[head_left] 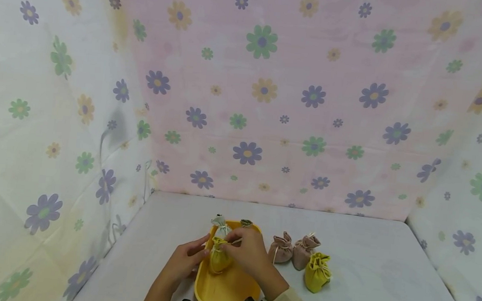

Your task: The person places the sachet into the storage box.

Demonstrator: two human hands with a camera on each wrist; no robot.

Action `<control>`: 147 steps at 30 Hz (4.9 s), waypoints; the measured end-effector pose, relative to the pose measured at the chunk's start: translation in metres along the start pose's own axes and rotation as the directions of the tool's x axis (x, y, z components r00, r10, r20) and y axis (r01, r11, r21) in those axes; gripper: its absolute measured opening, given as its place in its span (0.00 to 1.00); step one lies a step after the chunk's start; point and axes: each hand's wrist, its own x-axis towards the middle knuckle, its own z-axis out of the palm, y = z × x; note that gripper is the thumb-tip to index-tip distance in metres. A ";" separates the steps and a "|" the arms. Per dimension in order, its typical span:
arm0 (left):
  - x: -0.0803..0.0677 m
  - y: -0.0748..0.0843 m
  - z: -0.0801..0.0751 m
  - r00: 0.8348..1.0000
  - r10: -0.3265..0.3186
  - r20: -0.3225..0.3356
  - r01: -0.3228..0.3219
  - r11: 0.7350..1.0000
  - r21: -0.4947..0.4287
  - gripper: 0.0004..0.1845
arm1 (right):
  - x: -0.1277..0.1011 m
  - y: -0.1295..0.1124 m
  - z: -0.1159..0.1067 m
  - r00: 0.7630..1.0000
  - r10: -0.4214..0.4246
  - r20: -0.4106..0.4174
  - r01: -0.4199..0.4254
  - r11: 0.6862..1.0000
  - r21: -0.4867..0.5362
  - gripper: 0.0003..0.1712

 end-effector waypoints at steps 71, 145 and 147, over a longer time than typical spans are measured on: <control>0.005 -0.005 0.002 0.997 -0.067 -0.043 0.068 0.997 0.027 0.32 | -0.068 0.008 -0.080 0.866 -0.285 -0.412 0.152 0.933 -0.326 0.11; 0.005 -0.006 0.005 0.999 -0.034 -0.037 0.036 0.999 0.036 0.33 | -0.115 0.095 -0.122 0.795 0.348 -0.497 -0.435 0.898 -0.066 0.37; 0.005 -0.006 0.005 0.999 -0.035 -0.036 0.036 0.999 0.035 0.33 | -0.115 0.094 -0.123 0.794 0.350 -0.496 -0.433 0.899 -0.060 0.35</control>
